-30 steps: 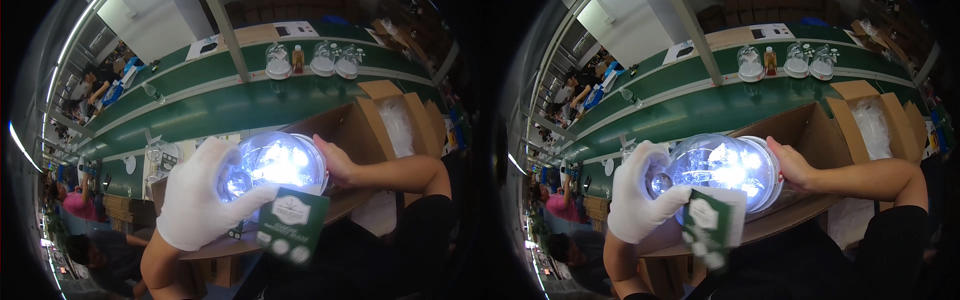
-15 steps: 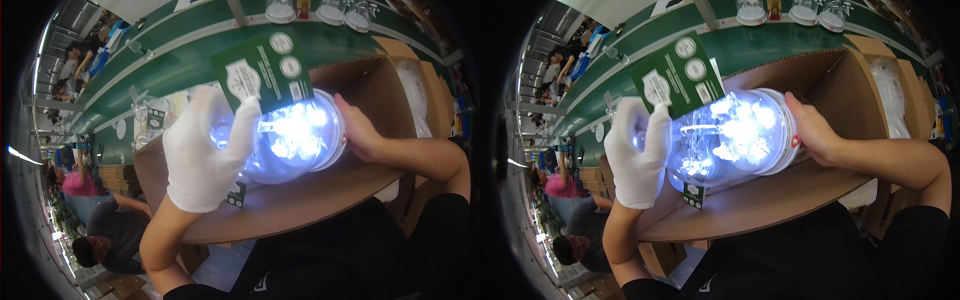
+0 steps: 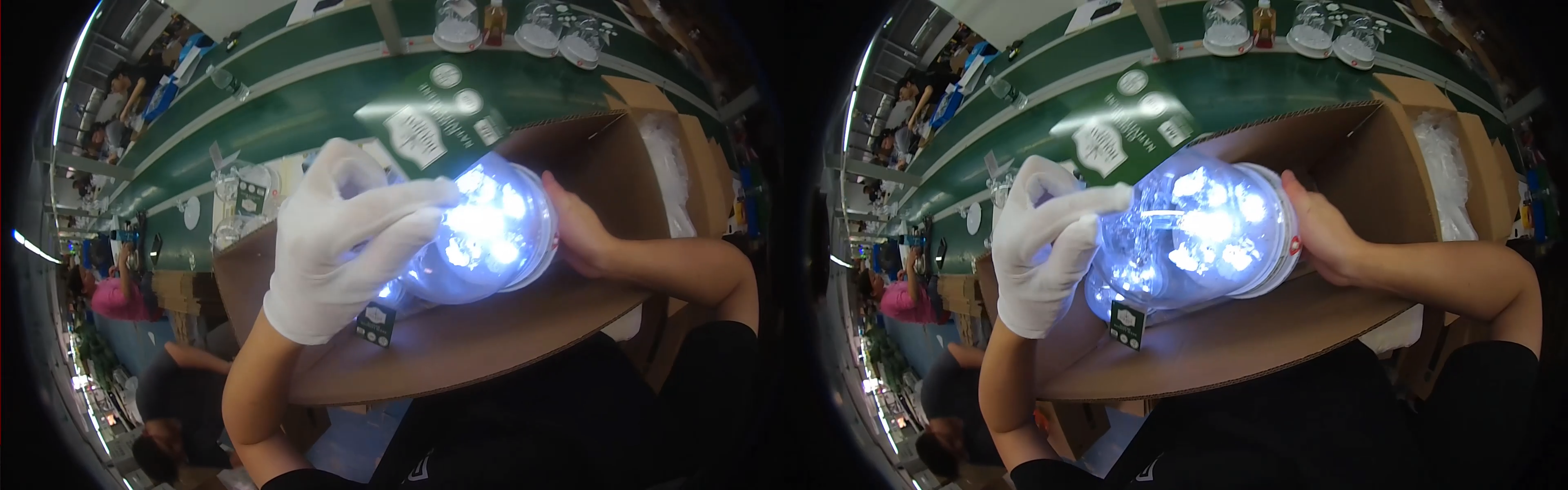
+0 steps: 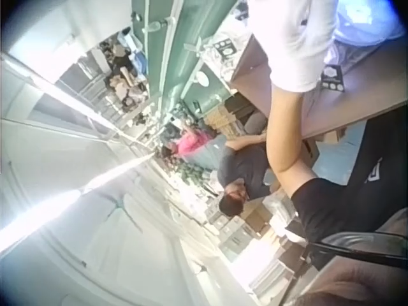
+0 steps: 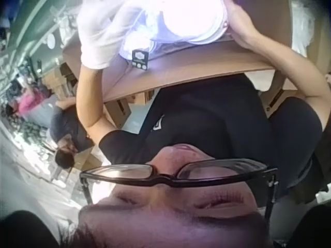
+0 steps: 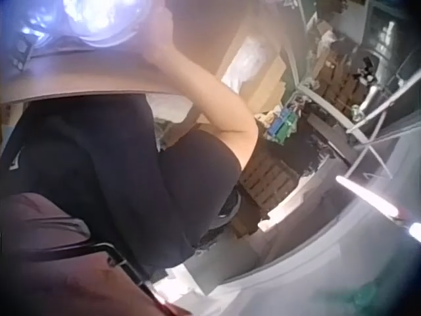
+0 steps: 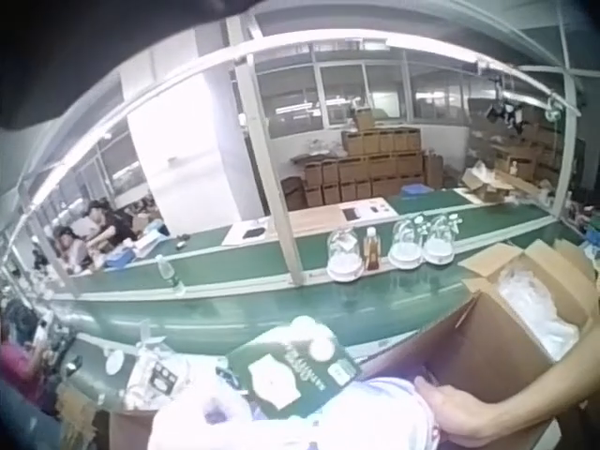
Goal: Inspecting and packing decorative LED light domes into a cardboard shipping carton on an assembly line.
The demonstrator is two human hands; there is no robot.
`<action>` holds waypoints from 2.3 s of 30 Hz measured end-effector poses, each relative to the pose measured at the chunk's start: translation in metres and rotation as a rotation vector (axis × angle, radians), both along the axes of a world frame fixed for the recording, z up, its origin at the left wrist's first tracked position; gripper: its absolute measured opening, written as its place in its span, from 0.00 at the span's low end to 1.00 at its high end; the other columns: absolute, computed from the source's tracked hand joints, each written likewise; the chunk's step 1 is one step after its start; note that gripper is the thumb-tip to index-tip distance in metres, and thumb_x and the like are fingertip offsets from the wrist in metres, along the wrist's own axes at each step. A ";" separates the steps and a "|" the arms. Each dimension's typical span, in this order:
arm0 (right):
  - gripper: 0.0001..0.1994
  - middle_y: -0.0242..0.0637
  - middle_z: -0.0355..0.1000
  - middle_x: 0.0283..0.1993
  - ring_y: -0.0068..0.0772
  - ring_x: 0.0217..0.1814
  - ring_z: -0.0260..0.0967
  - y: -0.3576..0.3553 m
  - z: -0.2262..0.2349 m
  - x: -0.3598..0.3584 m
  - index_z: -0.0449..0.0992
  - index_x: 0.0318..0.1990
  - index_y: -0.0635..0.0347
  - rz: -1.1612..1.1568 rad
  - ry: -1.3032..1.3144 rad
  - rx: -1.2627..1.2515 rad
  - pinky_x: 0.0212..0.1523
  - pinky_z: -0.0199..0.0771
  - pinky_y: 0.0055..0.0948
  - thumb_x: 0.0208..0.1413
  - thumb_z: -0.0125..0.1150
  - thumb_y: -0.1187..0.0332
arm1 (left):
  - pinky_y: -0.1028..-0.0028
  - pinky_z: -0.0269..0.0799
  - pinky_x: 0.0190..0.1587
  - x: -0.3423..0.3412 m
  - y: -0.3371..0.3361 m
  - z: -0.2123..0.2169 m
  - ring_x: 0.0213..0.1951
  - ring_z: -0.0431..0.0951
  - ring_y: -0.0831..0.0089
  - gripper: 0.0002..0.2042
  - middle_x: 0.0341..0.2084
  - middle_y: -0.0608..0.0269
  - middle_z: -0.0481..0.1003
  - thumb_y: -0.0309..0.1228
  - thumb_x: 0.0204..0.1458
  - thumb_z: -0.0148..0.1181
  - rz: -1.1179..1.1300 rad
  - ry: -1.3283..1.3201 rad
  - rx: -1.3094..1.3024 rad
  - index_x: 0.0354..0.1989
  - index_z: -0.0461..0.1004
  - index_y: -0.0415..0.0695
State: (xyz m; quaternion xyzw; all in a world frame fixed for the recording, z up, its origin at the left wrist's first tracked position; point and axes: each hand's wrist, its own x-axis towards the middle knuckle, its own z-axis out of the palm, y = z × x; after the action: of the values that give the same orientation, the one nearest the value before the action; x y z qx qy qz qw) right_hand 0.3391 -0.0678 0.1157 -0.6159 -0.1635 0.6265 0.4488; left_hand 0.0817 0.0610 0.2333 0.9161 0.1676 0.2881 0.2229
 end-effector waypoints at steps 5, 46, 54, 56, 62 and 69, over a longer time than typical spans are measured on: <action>0.30 0.38 0.78 0.46 0.31 0.47 0.75 -0.003 0.006 0.001 0.76 0.53 0.63 0.026 -0.046 0.029 0.53 0.72 0.31 0.72 0.32 0.45 | 0.64 0.74 0.50 -0.003 -0.001 -0.013 0.48 0.78 0.56 0.11 0.49 0.51 0.76 0.24 0.49 0.67 0.004 -0.077 0.004 0.42 0.83 0.47; 0.36 0.59 0.58 0.70 0.57 0.68 0.62 0.118 -0.114 -0.016 0.44 0.77 0.39 1.727 -1.265 0.046 0.63 0.67 0.48 0.65 0.44 0.45 | 0.66 0.71 0.15 0.003 -0.038 -0.083 0.12 0.74 0.59 0.16 0.12 0.59 0.71 0.44 0.54 0.64 0.106 0.651 0.230 0.30 0.71 0.44; 0.29 0.45 0.73 0.60 0.58 0.63 0.67 0.137 -0.150 -0.019 0.62 0.69 0.46 2.141 -1.405 -0.353 0.54 0.69 0.64 0.61 0.54 0.50 | 0.67 0.72 0.16 0.006 -0.025 -0.095 0.13 0.74 0.62 0.16 0.12 0.59 0.71 0.44 0.55 0.63 0.087 0.737 0.258 0.31 0.70 0.45; 0.28 0.44 0.73 0.60 0.58 0.63 0.66 0.145 -0.180 0.000 0.69 0.64 0.49 2.145 -1.333 -0.603 0.55 0.69 0.61 0.58 0.59 0.49 | 0.66 0.72 0.16 0.019 -0.022 -0.091 0.13 0.75 0.61 0.15 0.12 0.59 0.72 0.44 0.55 0.62 0.068 0.749 0.265 0.30 0.70 0.45; 0.19 0.46 0.79 0.46 0.51 0.49 0.77 0.118 -0.196 0.019 0.84 0.42 0.56 1.956 -1.122 -0.329 0.51 0.74 0.57 0.47 0.72 0.53 | 0.64 0.73 0.17 0.032 -0.009 -0.099 0.15 0.77 0.59 0.17 0.12 0.57 0.73 0.46 0.57 0.60 0.080 0.795 0.299 0.28 0.70 0.45; 0.22 0.43 0.78 0.52 0.44 0.57 0.74 0.095 -0.158 -0.009 0.84 0.41 0.59 2.157 -1.200 0.285 0.51 0.77 0.41 0.36 0.81 0.59 | 0.60 0.74 0.20 0.009 -0.001 -0.103 0.16 0.77 0.55 0.14 0.12 0.55 0.72 0.43 0.58 0.59 0.168 0.779 0.219 0.31 0.71 0.44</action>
State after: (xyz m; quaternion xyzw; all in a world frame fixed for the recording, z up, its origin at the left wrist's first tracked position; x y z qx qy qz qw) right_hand 0.3306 0.0274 -0.0428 -0.3021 -0.8320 0.2715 -0.3778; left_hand 0.0909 0.0602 0.1304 0.9581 0.2820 -0.0466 0.0195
